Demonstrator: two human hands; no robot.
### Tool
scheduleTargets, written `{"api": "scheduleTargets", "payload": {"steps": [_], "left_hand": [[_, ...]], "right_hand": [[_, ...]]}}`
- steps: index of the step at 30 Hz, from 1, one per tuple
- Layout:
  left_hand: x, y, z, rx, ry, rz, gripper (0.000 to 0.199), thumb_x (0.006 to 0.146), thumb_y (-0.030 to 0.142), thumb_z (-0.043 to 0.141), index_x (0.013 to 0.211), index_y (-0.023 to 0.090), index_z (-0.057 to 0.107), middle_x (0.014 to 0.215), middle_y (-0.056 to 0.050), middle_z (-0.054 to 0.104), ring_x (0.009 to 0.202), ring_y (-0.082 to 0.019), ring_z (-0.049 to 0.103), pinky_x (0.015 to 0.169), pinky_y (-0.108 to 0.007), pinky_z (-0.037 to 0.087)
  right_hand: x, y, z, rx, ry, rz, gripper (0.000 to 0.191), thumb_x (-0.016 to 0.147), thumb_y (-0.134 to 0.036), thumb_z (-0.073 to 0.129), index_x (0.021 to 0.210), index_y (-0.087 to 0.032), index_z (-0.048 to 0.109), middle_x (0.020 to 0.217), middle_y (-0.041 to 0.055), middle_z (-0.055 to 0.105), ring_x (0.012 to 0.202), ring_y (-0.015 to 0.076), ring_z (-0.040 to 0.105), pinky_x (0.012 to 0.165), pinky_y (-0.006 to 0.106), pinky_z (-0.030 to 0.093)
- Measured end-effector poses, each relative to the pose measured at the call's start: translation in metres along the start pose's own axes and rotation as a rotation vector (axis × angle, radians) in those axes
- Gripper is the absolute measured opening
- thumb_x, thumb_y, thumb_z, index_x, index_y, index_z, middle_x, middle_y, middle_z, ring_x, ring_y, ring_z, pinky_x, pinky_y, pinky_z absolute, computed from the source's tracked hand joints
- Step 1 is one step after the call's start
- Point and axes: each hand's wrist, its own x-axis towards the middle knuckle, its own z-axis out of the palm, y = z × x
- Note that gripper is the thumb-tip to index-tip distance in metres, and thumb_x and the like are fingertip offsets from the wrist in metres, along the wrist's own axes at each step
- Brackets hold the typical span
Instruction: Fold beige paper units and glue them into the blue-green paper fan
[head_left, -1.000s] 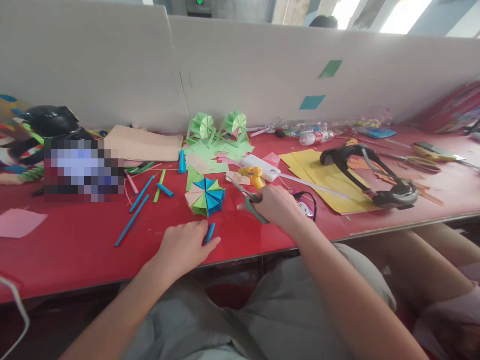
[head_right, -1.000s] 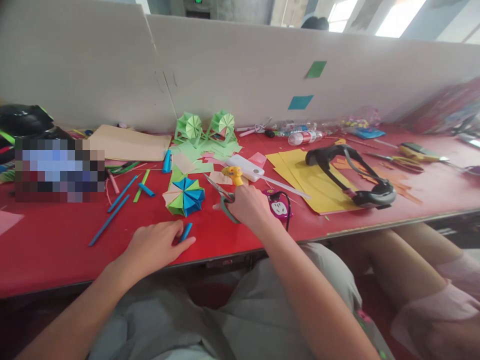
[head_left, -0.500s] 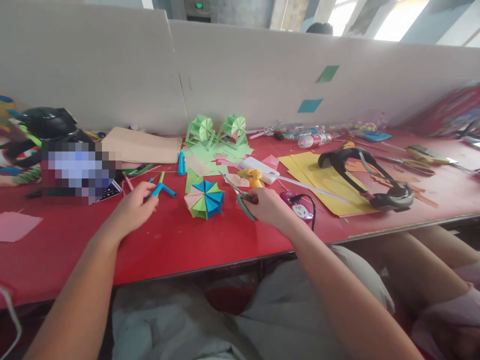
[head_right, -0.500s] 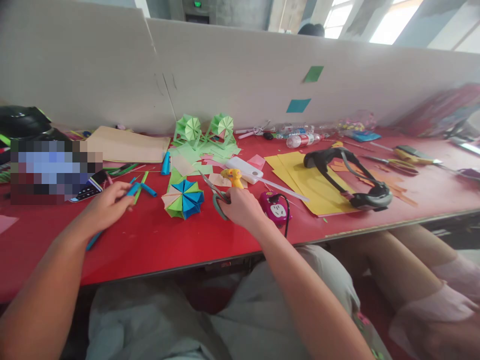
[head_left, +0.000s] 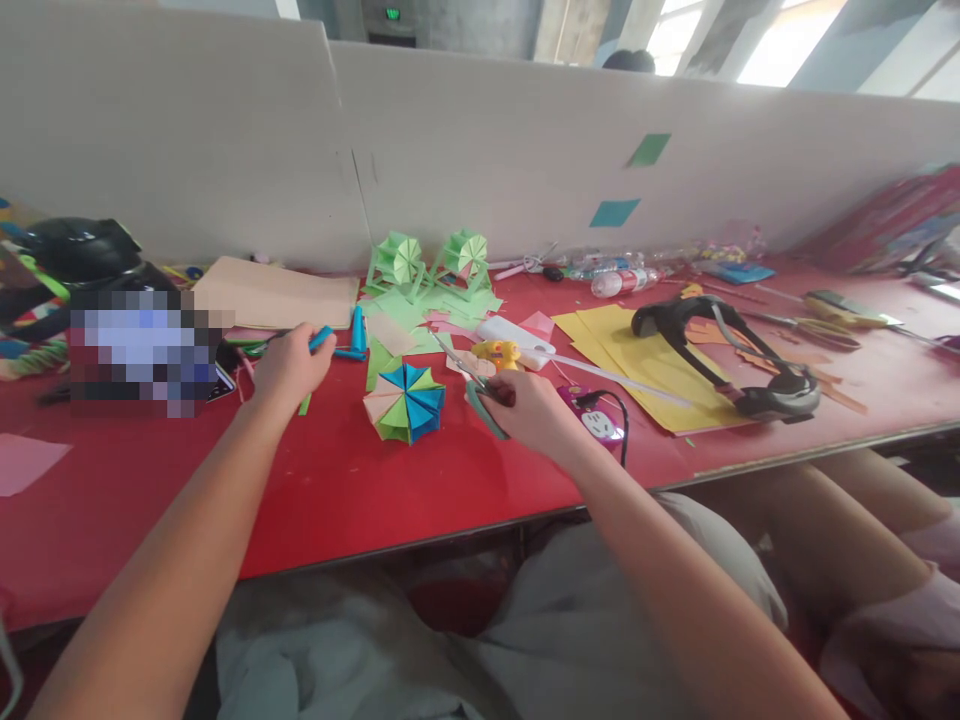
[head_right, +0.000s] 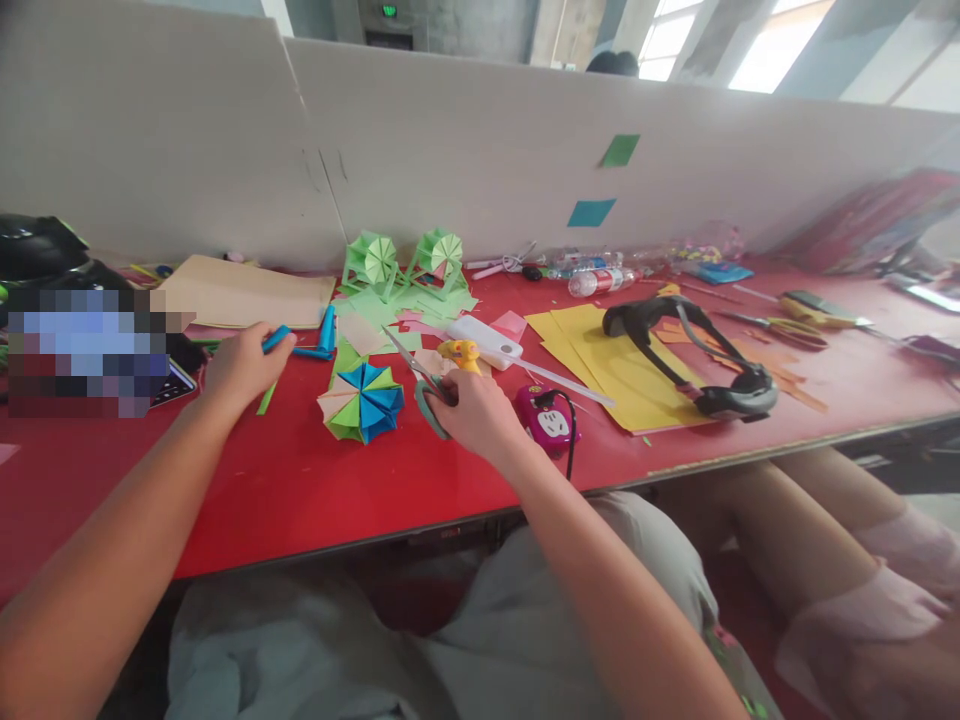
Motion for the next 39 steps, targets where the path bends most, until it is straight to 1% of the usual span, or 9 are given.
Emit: {"api": "scheduleTargets", "payload": {"steps": [5, 9, 12, 15, 19, 23, 27, 31, 39], "left_hand": [[0.002, 0.014, 0.001, -0.064, -0.035, 0.013, 0.017, 0.085, 0.037, 0.052, 0.092, 0.024, 0.06, 0.093, -0.013, 0.073, 0.091, -0.036, 0.067, 0.07, -0.036, 0.044], [0.001, 0.009, 0.0, -0.162, -0.075, -0.008, 0.016, 0.084, 0.038, 0.052, 0.087, 0.024, 0.059, 0.089, -0.009, 0.071, 0.087, -0.031, 0.066, 0.07, -0.034, 0.043], [0.0, -0.004, -0.008, -0.206, 0.016, -0.095, 0.022, 0.089, 0.041, 0.046, 0.081, 0.023, 0.056, 0.079, -0.009, 0.066, 0.082, -0.03, 0.064, 0.069, -0.035, 0.043], [-0.001, -0.012, -0.012, -0.257, 0.071, -0.158, 0.024, 0.09, 0.042, 0.045, 0.081, 0.022, 0.056, 0.078, -0.009, 0.064, 0.083, -0.03, 0.062, 0.072, -0.037, 0.044], [-0.003, -0.009, -0.005, -0.417, -0.02, -0.017, 0.021, 0.086, 0.035, 0.048, 0.092, 0.021, 0.061, 0.093, -0.009, 0.068, 0.095, -0.029, 0.062, 0.083, -0.036, 0.045], [-0.009, 0.007, -0.002, -0.689, -0.189, 0.113, 0.034, 0.085, 0.036, 0.046, 0.106, 0.018, 0.067, 0.088, -0.005, 0.069, 0.087, -0.024, 0.062, 0.079, -0.032, 0.049], [-0.024, 0.028, -0.014, -0.821, -0.321, 0.387, 0.039, 0.084, 0.047, 0.06, 0.109, 0.018, 0.071, 0.094, -0.004, 0.071, 0.092, -0.024, 0.064, 0.083, -0.032, 0.051], [-0.038, 0.045, -0.024, -0.935, -0.468, 0.483, 0.039, 0.084, 0.052, 0.066, 0.105, 0.019, 0.073, 0.089, -0.005, 0.073, 0.086, -0.023, 0.068, 0.076, -0.031, 0.054], [-0.051, 0.062, -0.024, -1.057, -0.323, 0.346, 0.04, 0.079, 0.05, 0.075, 0.098, 0.014, 0.077, 0.075, -0.005, 0.072, 0.062, -0.015, 0.064, 0.057, -0.025, 0.052]], "right_hand": [[0.022, -0.008, 0.004, 0.103, -0.012, -0.161, 0.019, 0.091, -0.035, 0.05, 0.083, -0.019, 0.057, 0.068, -0.0001, 0.059, 0.061, 0.0127, 0.05, 0.058, 0.025, 0.035], [0.068, -0.027, 0.007, -0.001, -0.008, -0.179, 0.023, 0.089, -0.034, 0.054, 0.082, -0.014, 0.062, 0.074, 0.0012, 0.063, 0.066, 0.0109, 0.052, 0.06, 0.024, 0.034], [0.111, -0.046, 0.015, -0.141, -0.053, -0.123, 0.017, 0.086, -0.029, 0.062, 0.084, -0.013, 0.068, 0.077, 0.0048, 0.067, 0.065, 0.0125, 0.054, 0.06, 0.025, 0.037], [0.147, -0.063, 0.03, -0.183, -0.061, -0.144, 0.015, 0.084, -0.027, 0.069, 0.088, -0.013, 0.072, 0.09, 0.0107, 0.072, 0.079, 0.0192, 0.062, 0.068, 0.028, 0.045], [0.169, -0.074, 0.049, -0.166, 0.021, -0.2, 0.026, 0.092, -0.019, 0.059, 0.114, -0.011, 0.071, 0.122, 0.0147, 0.071, 0.111, 0.0257, 0.064, 0.089, 0.033, 0.05], [0.154, -0.073, 0.051, 0.05, 0.06, -0.366, 0.028, 0.094, -0.016, 0.057, 0.119, -0.011, 0.07, 0.118, 0.0114, 0.073, 0.107, 0.0213, 0.067, 0.095, 0.032, 0.05], [0.112, -0.061, 0.04, 0.394, -0.122, -0.44, 0.034, 0.092, -0.028, 0.065, 0.119, -0.008, 0.068, 0.104, 0.0112, 0.074, 0.087, 0.0158, 0.068, 0.077, 0.027, 0.055], [0.072, -0.045, 0.026, 0.526, -0.059, -0.488, 0.022, 0.084, -0.034, 0.073, 0.098, -0.016, 0.074, 0.089, 0.0038, 0.072, 0.073, 0.0121, 0.061, 0.066, 0.025, 0.051], [0.037, -0.019, 0.02, 0.736, 0.014, -0.306, 0.032, 0.081, -0.047, 0.074, 0.09, -0.016, 0.069, 0.074, 0.0021, 0.067, 0.065, 0.0129, 0.063, 0.062, 0.028, 0.052]]}}
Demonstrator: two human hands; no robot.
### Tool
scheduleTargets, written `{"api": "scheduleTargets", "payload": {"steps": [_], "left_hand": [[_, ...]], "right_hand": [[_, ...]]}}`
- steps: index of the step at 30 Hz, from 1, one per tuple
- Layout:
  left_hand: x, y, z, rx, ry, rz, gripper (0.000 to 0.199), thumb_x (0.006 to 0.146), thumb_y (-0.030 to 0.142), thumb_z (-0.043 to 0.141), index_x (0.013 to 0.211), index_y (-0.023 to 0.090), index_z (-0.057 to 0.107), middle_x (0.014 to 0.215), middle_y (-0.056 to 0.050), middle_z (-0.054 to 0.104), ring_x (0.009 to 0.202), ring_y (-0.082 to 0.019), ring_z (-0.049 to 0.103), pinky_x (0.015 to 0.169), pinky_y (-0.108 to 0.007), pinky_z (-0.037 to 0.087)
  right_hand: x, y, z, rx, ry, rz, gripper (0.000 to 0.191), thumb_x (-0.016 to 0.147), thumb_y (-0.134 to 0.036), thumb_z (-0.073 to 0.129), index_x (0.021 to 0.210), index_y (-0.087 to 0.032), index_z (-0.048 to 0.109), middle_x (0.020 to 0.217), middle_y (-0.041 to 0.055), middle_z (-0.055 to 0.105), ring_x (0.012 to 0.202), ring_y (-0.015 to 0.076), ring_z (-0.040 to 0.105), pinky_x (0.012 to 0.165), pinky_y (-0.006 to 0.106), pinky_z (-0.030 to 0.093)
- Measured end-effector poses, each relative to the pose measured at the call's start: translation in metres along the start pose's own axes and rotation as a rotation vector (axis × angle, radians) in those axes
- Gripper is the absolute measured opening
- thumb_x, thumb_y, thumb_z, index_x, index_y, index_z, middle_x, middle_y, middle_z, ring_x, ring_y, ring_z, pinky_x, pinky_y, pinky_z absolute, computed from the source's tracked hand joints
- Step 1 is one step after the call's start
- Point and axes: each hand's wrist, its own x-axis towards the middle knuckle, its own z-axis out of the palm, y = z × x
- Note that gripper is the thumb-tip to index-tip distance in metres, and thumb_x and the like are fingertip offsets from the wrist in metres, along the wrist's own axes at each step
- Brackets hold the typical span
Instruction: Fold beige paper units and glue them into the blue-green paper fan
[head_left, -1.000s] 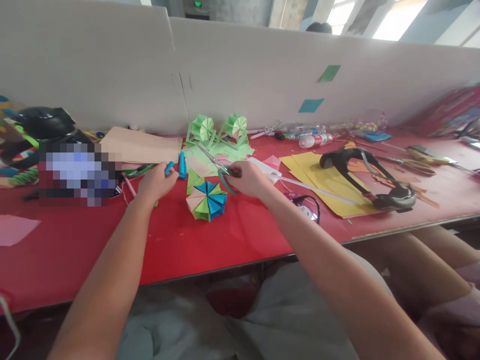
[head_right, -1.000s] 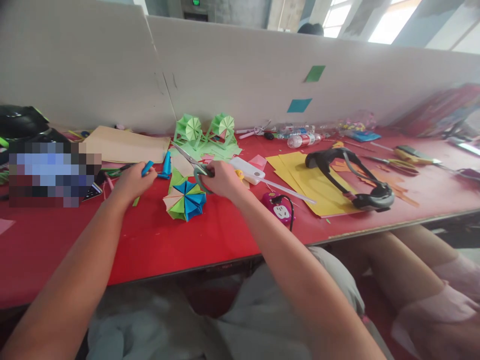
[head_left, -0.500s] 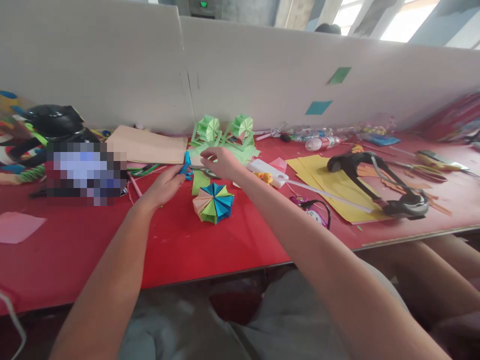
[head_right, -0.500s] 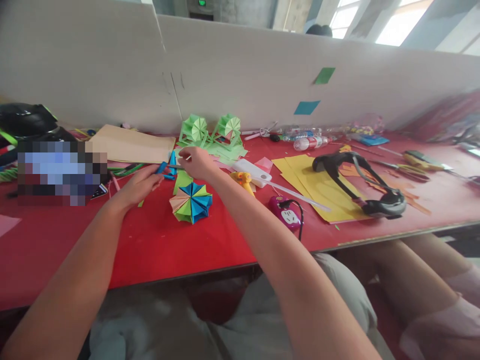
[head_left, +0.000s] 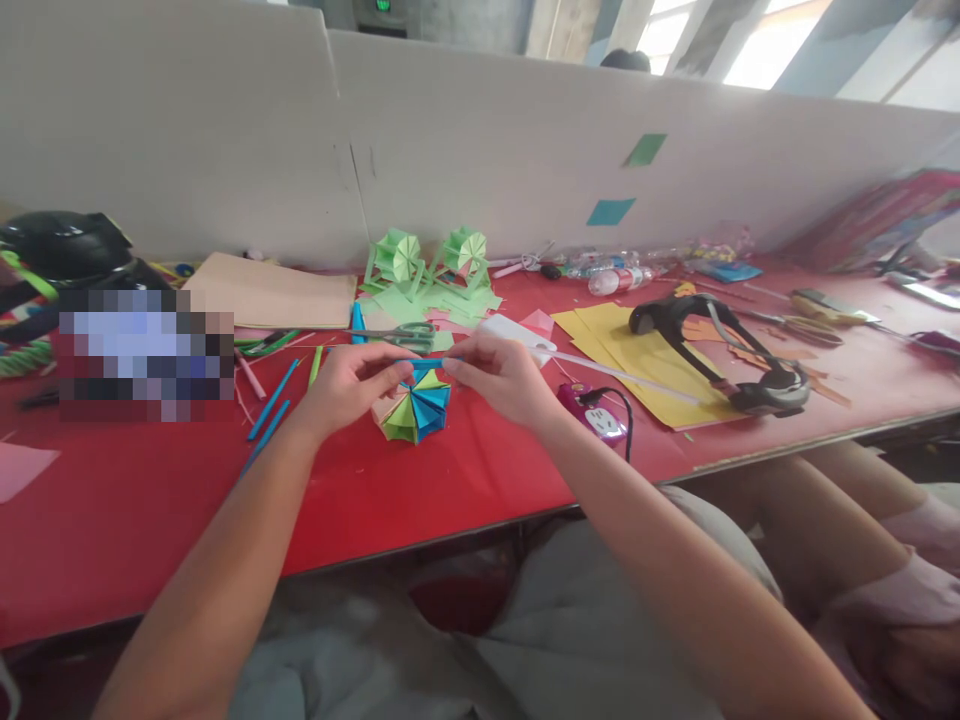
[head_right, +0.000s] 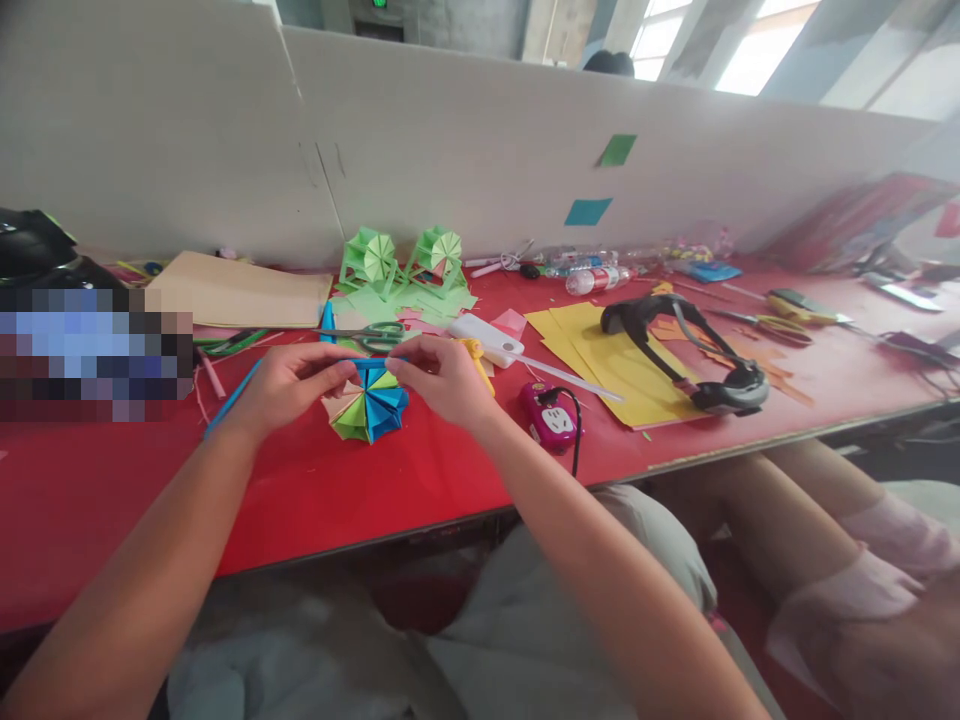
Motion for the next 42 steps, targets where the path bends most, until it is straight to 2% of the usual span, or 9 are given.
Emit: {"api": "scheduleTargets", "payload": {"steps": [5, 10, 16, 20, 23, 26, 29, 36, 42], "left_hand": [[-0.001, -0.003, 0.009, -0.03, 0.01, 0.016, 0.037, 0.076, 0.048, 0.077, 0.095, 0.017, 0.08, 0.082, -0.006, 0.077, 0.066, -0.018, 0.068, 0.061, -0.028, 0.056], [-0.003, -0.002, 0.012, -0.043, -0.015, 0.045, 0.034, 0.076, 0.045, 0.078, 0.097, 0.018, 0.08, 0.094, -0.007, 0.079, 0.081, -0.023, 0.073, 0.072, -0.032, 0.059], [-0.001, -0.003, -0.001, 0.126, -0.029, 0.065, 0.039, 0.081, 0.05, 0.072, 0.106, 0.021, 0.077, 0.11, -0.008, 0.076, 0.102, -0.027, 0.07, 0.086, -0.036, 0.055], [0.001, -0.017, -0.017, 0.409, 0.138, -0.081, 0.048, 0.083, 0.058, 0.064, 0.109, 0.019, 0.074, 0.116, -0.011, 0.073, 0.105, -0.028, 0.067, 0.093, -0.039, 0.051], [0.001, -0.028, -0.023, 0.576, 0.059, -0.227, 0.058, 0.079, 0.066, 0.064, 0.111, 0.019, 0.072, 0.118, -0.012, 0.072, 0.1, -0.03, 0.067, 0.086, -0.04, 0.052], [-0.002, -0.035, -0.022, 0.634, -0.053, -0.258, 0.056, 0.076, 0.07, 0.065, 0.1, 0.02, 0.072, 0.104, -0.01, 0.073, 0.09, -0.028, 0.067, 0.074, -0.035, 0.05], [-0.003, -0.036, -0.018, 0.56, -0.106, -0.266, 0.051, 0.076, 0.068, 0.066, 0.093, 0.02, 0.068, 0.094, -0.008, 0.072, 0.084, -0.026, 0.066, 0.068, -0.032, 0.048], [-0.003, -0.028, -0.005, 0.065, -0.125, -0.247, 0.052, 0.073, 0.057, 0.076, 0.105, 0.019, 0.061, 0.108, -0.009, 0.069, 0.1, -0.028, 0.068, 0.077, -0.035, 0.052], [-0.002, -0.017, 0.001, -0.144, 0.073, -0.249, 0.076, 0.059, 0.041, 0.089, 0.126, 0.018, 0.059, 0.133, -0.015, 0.063, 0.122, -0.032, 0.061, 0.093, -0.041, 0.053]], "right_hand": [[-0.011, 0.009, 0.006, 0.167, 0.001, 0.086, 0.036, 0.081, -0.051, 0.073, 0.092, -0.018, 0.069, 0.079, 0.0028, 0.069, 0.069, 0.0144, 0.067, 0.068, 0.032, 0.058], [-0.011, 0.01, 0.01, 0.149, 0.041, 0.035, 0.032, 0.078, -0.047, 0.077, 0.089, -0.018, 0.071, 0.079, 0.0028, 0.069, 0.067, 0.013, 0.064, 0.064, 0.029, 0.055], [-0.007, 0.01, 0.009, 0.194, 0.173, 0.047, 0.035, 0.076, -0.048, 0.078, 0.092, -0.018, 0.068, 0.074, 0.001, 0.066, 0.068, 0.0136, 0.063, 0.064, 0.029, 0.054], [-0.006, 0.014, 0.005, 0.125, 0.201, 0.012, 0.03, 0.076, -0.043, 0.077, 0.088, -0.018, 0.068, 0.079, 0.0015, 0.067, 0.072, 0.0134, 0.062, 0.065, 0.028, 0.051], [-0.007, 0.021, 0.006, 0.062, 0.157, 0.023, 0.026, 0.077, -0.039, 0.075, 0.089, -0.018, 0.066, 0.086, 0.0035, 0.069, 0.078, 0.0151, 0.065, 0.07, 0.03, 0.053], [-0.009, 0.029, 0.009, -0.008, 0.084, 0.033, 0.021, 0.08, -0.034, 0.072, 0.09, -0.018, 0.063, 0.092, 0.0058, 0.069, 0.084, 0.0167, 0.066, 0.077, 0.033, 0.054], [-0.011, 0.034, 0.013, -0.09, 0.048, -0.001, 0.014, 0.084, -0.029, 0.066, 0.092, -0.018, 0.061, 0.094, 0.0057, 0.066, 0.088, 0.0168, 0.065, 0.082, 0.034, 0.054], [-0.016, 0.034, 0.016, -0.096, 0.128, -0.022, 0.011, 0.086, -0.029, 0.062, 0.089, -0.019, 0.059, 0.093, 0.0059, 0.064, 0.089, 0.0181, 0.062, 0.08, 0.035, 0.053], [-0.017, 0.03, 0.015, -0.05, 0.167, -0.051, 0.013, 0.084, -0.031, 0.063, 0.089, -0.019, 0.059, 0.092, 0.0055, 0.064, 0.089, 0.0183, 0.062, 0.073, 0.031, 0.052]]}}
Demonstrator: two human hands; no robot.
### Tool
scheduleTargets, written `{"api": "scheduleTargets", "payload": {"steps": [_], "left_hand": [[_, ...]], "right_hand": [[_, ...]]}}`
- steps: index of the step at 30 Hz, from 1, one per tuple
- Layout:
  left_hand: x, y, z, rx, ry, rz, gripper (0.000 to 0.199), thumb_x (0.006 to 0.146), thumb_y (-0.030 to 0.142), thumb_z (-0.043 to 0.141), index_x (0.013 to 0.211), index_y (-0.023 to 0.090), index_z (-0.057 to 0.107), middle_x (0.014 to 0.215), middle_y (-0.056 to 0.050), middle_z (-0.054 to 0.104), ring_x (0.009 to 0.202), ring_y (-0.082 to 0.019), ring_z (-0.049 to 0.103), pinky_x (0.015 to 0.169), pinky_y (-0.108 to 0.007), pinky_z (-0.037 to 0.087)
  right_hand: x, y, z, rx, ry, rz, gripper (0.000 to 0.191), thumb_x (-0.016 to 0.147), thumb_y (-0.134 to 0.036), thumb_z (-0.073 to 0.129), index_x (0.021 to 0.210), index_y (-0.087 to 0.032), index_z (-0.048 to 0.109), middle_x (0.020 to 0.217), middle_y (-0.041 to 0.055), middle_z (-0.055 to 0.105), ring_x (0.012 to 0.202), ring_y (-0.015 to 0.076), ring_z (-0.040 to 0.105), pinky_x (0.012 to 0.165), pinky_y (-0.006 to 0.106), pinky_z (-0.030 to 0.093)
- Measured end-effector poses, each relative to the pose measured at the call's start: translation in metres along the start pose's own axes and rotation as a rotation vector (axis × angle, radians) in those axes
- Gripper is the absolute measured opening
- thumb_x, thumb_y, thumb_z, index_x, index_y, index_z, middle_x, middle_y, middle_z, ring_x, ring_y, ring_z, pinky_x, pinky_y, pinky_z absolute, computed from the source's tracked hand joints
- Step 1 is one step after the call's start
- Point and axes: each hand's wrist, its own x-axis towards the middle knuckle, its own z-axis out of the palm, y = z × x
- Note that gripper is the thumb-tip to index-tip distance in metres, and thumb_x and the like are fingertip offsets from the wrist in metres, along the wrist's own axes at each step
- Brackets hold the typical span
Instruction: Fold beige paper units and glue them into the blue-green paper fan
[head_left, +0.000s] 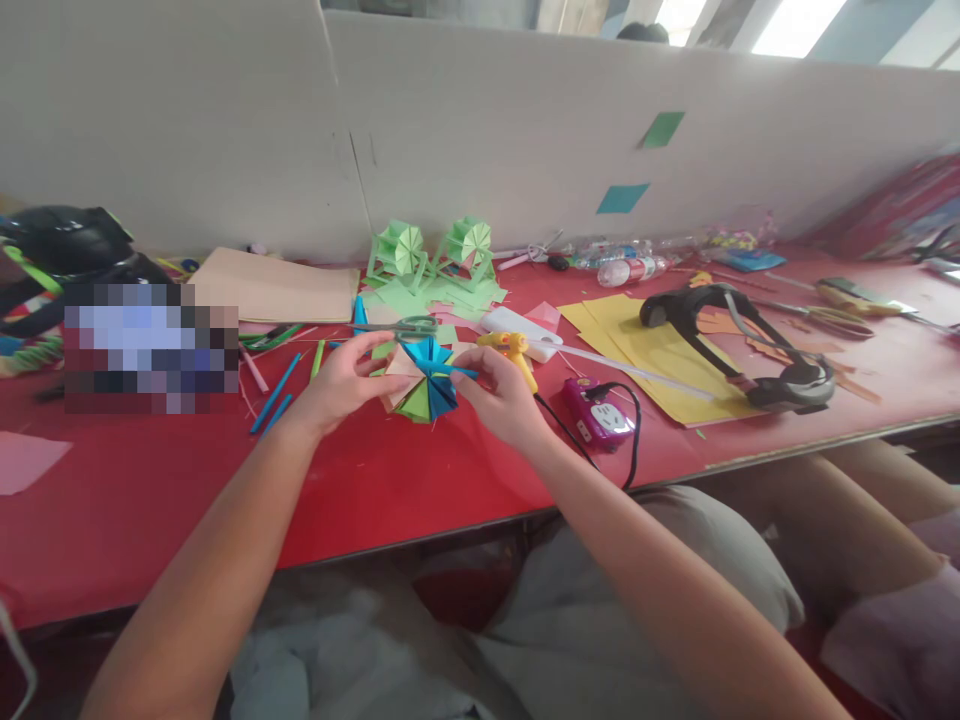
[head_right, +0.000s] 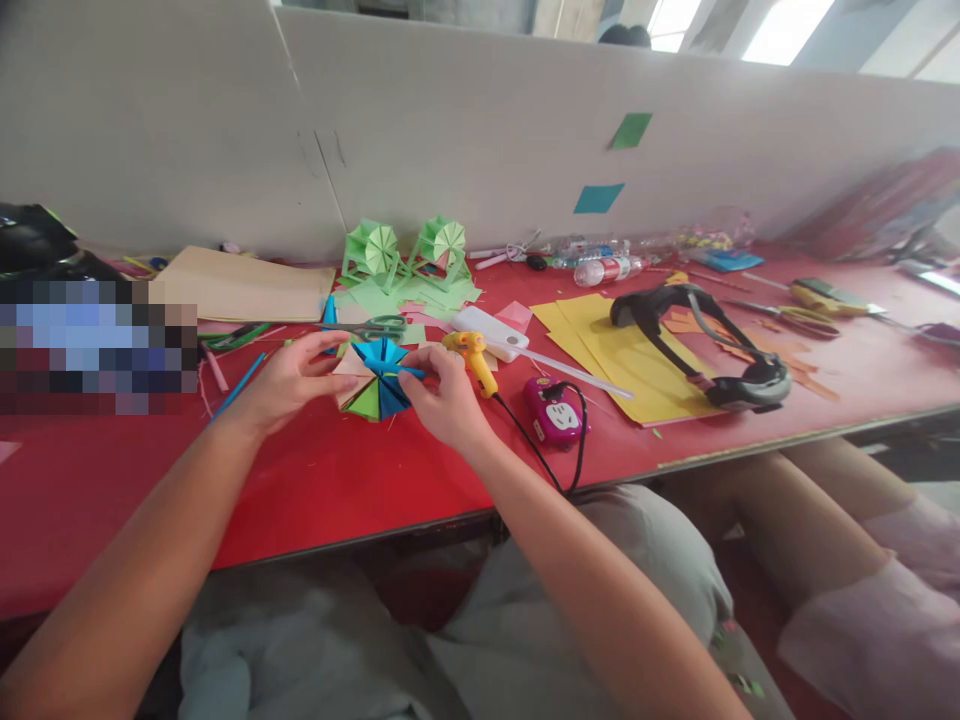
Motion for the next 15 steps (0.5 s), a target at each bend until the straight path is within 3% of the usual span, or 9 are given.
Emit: {"api": "scheduleTargets", "payload": {"steps": [4, 9, 15], "left_hand": [[0.0011, 0.0012, -0.0016, -0.072, -0.027, -0.041, 0.076, 0.06, 0.04, 0.089, 0.125, 0.011, 0.063, 0.124, -0.018, 0.068, 0.115, -0.031, 0.064, 0.097, -0.043, 0.051], [0.0014, -0.0008, -0.0052, -0.046, -0.085, -0.002, 0.064, 0.066, 0.041, 0.085, 0.121, 0.015, 0.067, 0.112, -0.012, 0.071, 0.106, -0.027, 0.066, 0.093, -0.04, 0.053], [0.0017, -0.0026, -0.0041, -0.025, -0.061, 0.025, 0.065, 0.067, 0.039, 0.084, 0.126, 0.018, 0.064, 0.123, -0.012, 0.067, 0.117, -0.029, 0.062, 0.091, -0.038, 0.054]], "right_hand": [[-0.0008, -0.0043, -0.0027, -0.126, -0.039, -0.038, 0.011, 0.086, -0.027, 0.059, 0.094, -0.02, 0.065, 0.099, 0.006, 0.068, 0.094, 0.0189, 0.063, 0.07, 0.028, 0.05], [-0.0027, -0.0025, -0.0032, -0.222, -0.07, -0.075, 0.016, 0.089, -0.026, 0.058, 0.098, -0.021, 0.069, 0.1, 0.006, 0.072, 0.094, 0.0198, 0.063, 0.074, 0.03, 0.05], [-0.0038, -0.0037, -0.0024, -0.251, -0.075, -0.116, 0.015, 0.091, -0.034, 0.061, 0.088, -0.021, 0.067, 0.085, 0.0039, 0.068, 0.081, 0.0178, 0.061, 0.073, 0.03, 0.049]]}}
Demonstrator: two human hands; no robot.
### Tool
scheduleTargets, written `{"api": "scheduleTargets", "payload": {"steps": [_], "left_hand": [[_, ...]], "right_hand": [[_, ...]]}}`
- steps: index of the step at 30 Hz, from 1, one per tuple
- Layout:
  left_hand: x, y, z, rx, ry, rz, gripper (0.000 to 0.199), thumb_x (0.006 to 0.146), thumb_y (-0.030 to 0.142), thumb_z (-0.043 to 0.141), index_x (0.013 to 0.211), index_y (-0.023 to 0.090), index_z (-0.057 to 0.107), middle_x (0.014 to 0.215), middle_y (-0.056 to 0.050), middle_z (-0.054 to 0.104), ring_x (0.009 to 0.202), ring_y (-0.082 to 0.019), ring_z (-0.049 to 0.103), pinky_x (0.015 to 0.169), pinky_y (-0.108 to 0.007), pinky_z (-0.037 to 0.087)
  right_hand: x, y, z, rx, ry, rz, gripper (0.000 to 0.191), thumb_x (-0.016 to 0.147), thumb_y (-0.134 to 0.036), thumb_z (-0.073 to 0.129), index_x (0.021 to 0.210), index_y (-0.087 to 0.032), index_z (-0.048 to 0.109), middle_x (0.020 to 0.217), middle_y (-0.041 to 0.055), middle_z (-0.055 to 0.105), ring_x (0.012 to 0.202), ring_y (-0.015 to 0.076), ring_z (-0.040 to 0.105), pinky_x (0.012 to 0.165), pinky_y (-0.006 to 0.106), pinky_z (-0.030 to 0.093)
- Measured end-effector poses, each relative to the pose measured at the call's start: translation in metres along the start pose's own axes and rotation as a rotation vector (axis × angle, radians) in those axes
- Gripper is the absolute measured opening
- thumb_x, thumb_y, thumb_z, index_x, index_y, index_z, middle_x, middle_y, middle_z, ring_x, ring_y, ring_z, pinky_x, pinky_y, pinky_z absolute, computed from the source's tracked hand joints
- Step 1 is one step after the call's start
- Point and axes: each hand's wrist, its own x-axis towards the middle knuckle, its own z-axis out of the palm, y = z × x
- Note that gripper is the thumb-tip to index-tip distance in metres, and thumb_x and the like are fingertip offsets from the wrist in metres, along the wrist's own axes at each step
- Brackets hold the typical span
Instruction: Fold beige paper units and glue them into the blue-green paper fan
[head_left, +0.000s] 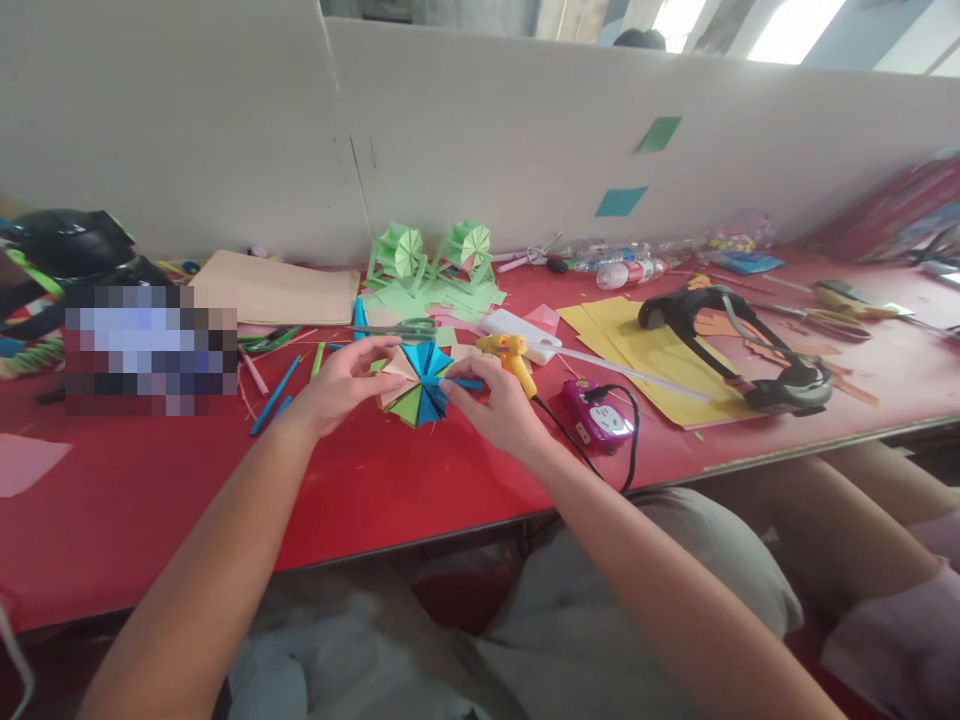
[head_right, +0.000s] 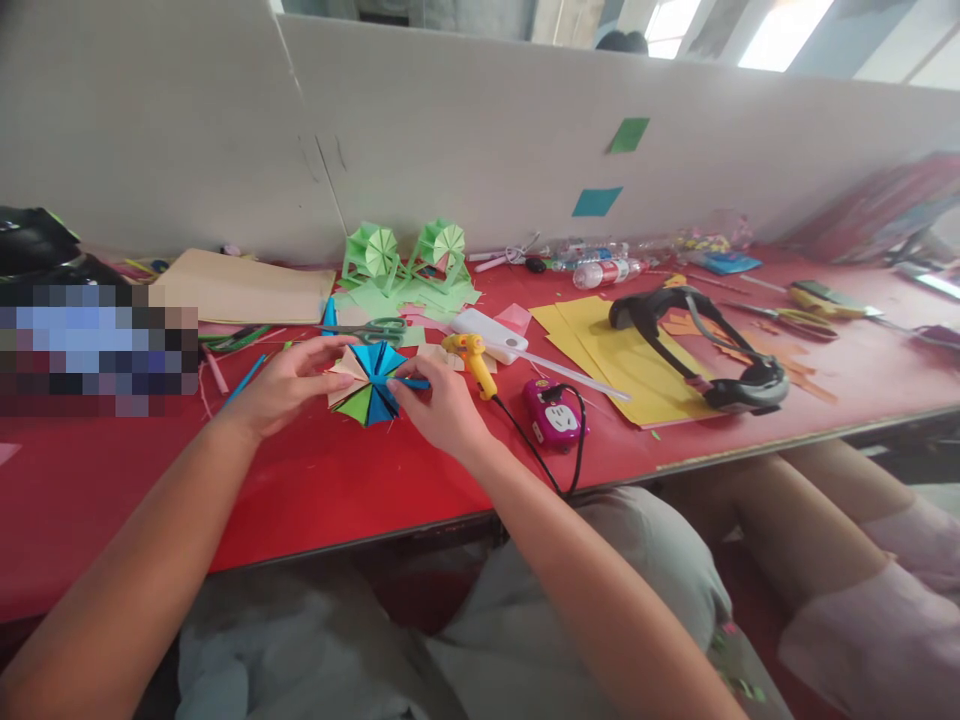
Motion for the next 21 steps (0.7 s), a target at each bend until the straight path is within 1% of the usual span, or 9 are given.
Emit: {"api": "scheduleTargets", "payload": {"steps": [2, 4, 7, 10, 13, 17, 21], "left_hand": [[0.001, -0.001, 0.0, -0.028, 0.062, -0.028, 0.066, 0.062, 0.038, 0.087, 0.121, 0.017, 0.065, 0.128, -0.013, 0.066, 0.123, -0.031, 0.06, 0.095, -0.039, 0.052], [0.002, -0.001, 0.0, -0.085, 0.074, -0.065, 0.064, 0.06, 0.039, 0.089, 0.116, 0.016, 0.067, 0.125, -0.014, 0.068, 0.12, -0.031, 0.062, 0.096, -0.038, 0.052], [0.003, -0.002, -0.001, -0.168, 0.032, -0.123, 0.063, 0.059, 0.039, 0.089, 0.114, 0.016, 0.067, 0.108, -0.011, 0.073, 0.103, -0.027, 0.068, 0.087, -0.036, 0.054], [0.002, -0.002, -0.002, -0.204, 0.034, -0.15, 0.064, 0.06, 0.035, 0.089, 0.116, 0.018, 0.065, 0.094, -0.006, 0.073, 0.09, -0.022, 0.069, 0.079, -0.031, 0.053], [0.001, -0.001, -0.001, -0.188, 0.028, -0.148, 0.062, 0.062, 0.035, 0.087, 0.117, 0.021, 0.063, 0.09, -0.005, 0.073, 0.085, -0.021, 0.069, 0.074, -0.03, 0.052], [0.0, 0.001, 0.001, -0.09, 0.023, -0.112, 0.062, 0.065, 0.041, 0.084, 0.118, 0.022, 0.06, 0.088, -0.004, 0.071, 0.083, -0.023, 0.069, 0.071, -0.032, 0.052], [-0.001, 0.001, 0.005, -0.022, 0.021, -0.061, 0.063, 0.065, 0.045, 0.084, 0.119, 0.023, 0.059, 0.094, -0.004, 0.069, 0.086, -0.023, 0.067, 0.073, -0.032, 0.051]], "right_hand": [[0.0, -0.001, -0.001, 0.002, -0.027, -0.004, 0.014, 0.091, -0.032, 0.061, 0.093, -0.021, 0.069, 0.089, 0.0044, 0.071, 0.083, 0.0183, 0.064, 0.076, 0.031, 0.05], [-0.001, -0.002, -0.001, -0.018, -0.034, -0.012, 0.014, 0.092, -0.03, 0.061, 0.097, -0.021, 0.071, 0.096, 0.0053, 0.074, 0.088, 0.0196, 0.066, 0.08, 0.032, 0.051], [-0.002, -0.002, -0.001, -0.096, -0.008, -0.039, 0.015, 0.092, -0.028, 0.06, 0.098, -0.021, 0.072, 0.095, 0.007, 0.073, 0.088, 0.021, 0.066, 0.082, 0.033, 0.051], [-0.002, -0.002, -0.001, -0.166, 0.001, -0.079, 0.015, 0.092, -0.028, 0.06, 0.097, -0.021, 0.073, 0.095, 0.0076, 0.071, 0.088, 0.0215, 0.065, 0.08, 0.033, 0.05], [-0.002, -0.003, 0.0, -0.2, 0.001, -0.094, 0.015, 0.093, -0.027, 0.059, 0.097, -0.022, 0.072, 0.097, 0.0071, 0.071, 0.09, 0.0215, 0.065, 0.081, 0.033, 0.05], [0.0, -0.008, -0.001, -0.219, -0.001, -0.09, 0.015, 0.094, -0.027, 0.057, 0.092, -0.021, 0.071, 0.091, 0.0063, 0.071, 0.086, 0.0209, 0.064, 0.08, 0.032, 0.049], [0.0, -0.014, 0.0, -0.391, -0.008, -0.096, 0.018, 0.096, -0.026, 0.054, 0.091, -0.02, 0.07, 0.091, 0.0085, 0.069, 0.085, 0.022, 0.063, 0.075, 0.032, 0.046]]}}
